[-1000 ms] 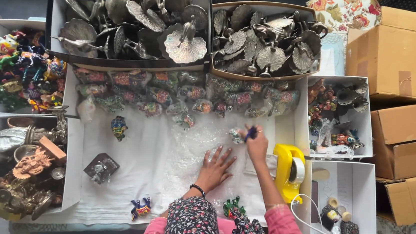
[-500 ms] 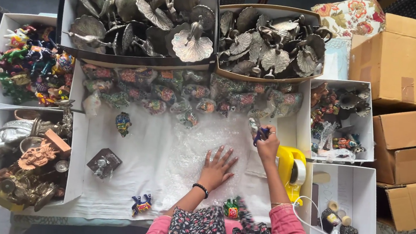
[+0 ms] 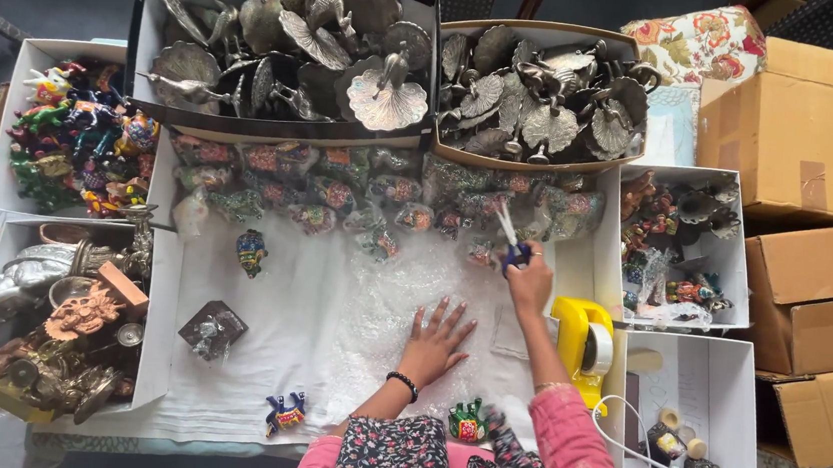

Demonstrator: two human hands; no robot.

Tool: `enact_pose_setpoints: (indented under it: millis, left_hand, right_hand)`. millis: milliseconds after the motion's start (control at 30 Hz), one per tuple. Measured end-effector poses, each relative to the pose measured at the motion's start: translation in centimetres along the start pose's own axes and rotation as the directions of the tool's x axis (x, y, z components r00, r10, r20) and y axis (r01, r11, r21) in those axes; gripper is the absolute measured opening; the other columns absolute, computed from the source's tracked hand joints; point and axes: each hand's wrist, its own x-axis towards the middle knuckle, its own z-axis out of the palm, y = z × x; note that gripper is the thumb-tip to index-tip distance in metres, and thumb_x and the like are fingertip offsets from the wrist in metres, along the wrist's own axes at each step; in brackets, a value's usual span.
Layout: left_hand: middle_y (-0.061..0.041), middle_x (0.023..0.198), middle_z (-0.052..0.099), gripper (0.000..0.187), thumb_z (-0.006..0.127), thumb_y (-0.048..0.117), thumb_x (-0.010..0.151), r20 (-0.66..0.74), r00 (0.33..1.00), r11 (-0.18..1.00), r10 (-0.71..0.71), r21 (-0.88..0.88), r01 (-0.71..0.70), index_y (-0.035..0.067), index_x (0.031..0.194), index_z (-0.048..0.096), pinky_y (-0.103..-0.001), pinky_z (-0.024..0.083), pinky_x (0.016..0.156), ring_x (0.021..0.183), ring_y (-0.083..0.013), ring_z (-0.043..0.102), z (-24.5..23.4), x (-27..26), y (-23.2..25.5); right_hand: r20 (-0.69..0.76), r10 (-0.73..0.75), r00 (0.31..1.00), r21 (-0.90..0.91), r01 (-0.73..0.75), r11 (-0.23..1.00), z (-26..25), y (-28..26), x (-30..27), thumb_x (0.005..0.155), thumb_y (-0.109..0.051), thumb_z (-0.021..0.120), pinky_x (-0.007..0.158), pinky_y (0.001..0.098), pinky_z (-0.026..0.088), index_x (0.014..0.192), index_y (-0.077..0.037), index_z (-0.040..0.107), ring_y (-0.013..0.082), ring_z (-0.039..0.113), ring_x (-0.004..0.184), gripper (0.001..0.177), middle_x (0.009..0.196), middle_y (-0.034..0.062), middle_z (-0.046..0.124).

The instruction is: The person sits cross-legged at a table and wraps small decorative figurines in bubble wrap. They use scissors to cut the bubble wrap and a tape dispenser to seal the packages, placing the wrapped items into a box.

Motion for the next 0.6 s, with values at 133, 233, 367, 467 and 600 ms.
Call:
enact_pose_setpoints:
  millis: [133, 233, 367, 467, 600]
  left_hand:
    - [-0.003, 0.172, 0.019, 0.071, 0.06, 0.053, 0.094, -0.02, 0.997, 0.998, 0.07, 0.008, -0.069, 0.033, 0.158, 0.038, -0.062, 0.007, 0.12, 0.158, -0.0283, 0.009, -1.4, -3.2, 0.4]
    - [-0.003, 0.168, 0.027, 0.067, 0.065, 0.047, 0.094, -0.119, 0.985, 0.99, 0.127, -0.052, -0.133, 0.03, 0.155, 0.044, -0.061, 0.016, 0.117, 0.155, -0.029, 0.019, -2.9, -6.7, 0.5]
    - [-0.005, 0.16, 0.04, 0.064, 0.069, 0.038, 0.089, 0.025, 0.987, 0.974, 0.156, -0.171, -0.149, 0.026, 0.149, 0.05, -0.058, 0.026, 0.109, 0.144, -0.0305, 0.032, -2.8, -9.9, 1.4]
    - [-0.002, 0.144, 0.055, 0.054, 0.068, 0.036, 0.099, 0.017, 0.978, 0.961, 0.209, -0.188, -0.202, 0.022, 0.149, 0.052, -0.053, 0.034, 0.109, 0.14, -0.0277, 0.044, -2.3, -9.8, 2.2]
    - [-0.008, 0.144, 0.057, 0.056, 0.066, 0.038, 0.097, 0.056, 0.987, 0.952, 0.148, -0.28, -0.127, 0.019, 0.147, 0.053, -0.052, 0.039, 0.103, 0.135, -0.0312, 0.049, -1.7, -10.2, 4.5]
  right_hand:
    - [0.294, 0.239, 0.925, -0.009, -0.247, 0.969, -6.6, -1.6, -0.5, 0.075, -0.051, 0.082, 0.075, 0.0447, 0.058, 0.125, -0.006, 0.057, 0.0356, 0.075, 0.076, 0.072, 0.09, 0.0222, 0.073]
    - [0.505, -0.05, 0.861, 0.028, 0.042, 0.999, -8.7, 2.6, -0.7, 0.084, -0.05, 0.084, 0.068, 0.0438, 0.056, 0.122, 0.001, 0.05, 0.0321, 0.071, 0.074, 0.072, 0.084, 0.0223, 0.071]
    - [0.786, 0.201, 0.584, -0.195, -0.073, 0.978, -14.5, -2.2, -1.9, 0.086, -0.052, 0.076, 0.059, 0.0432, 0.055, 0.125, -0.005, 0.051, 0.0303, 0.066, 0.062, 0.066, 0.078, 0.0211, 0.068]
    - [0.879, 0.04, 0.476, 0.035, -0.149, 0.988, -16.0, -3.3, -2.5, 0.075, -0.046, 0.083, 0.053, 0.0354, 0.058, 0.119, -0.004, 0.067, 0.0168, 0.071, 0.061, 0.063, 0.078, 0.0097, 0.077]
    - [0.858, 0.069, 0.509, -0.149, 0.119, 0.982, -16.4, -3.3, -4.5, 0.073, -0.041, 0.087, 0.053, 0.0344, 0.057, 0.142, -0.021, 0.059, 0.0198, 0.071, 0.05, 0.077, 0.07, 0.0131, 0.072]
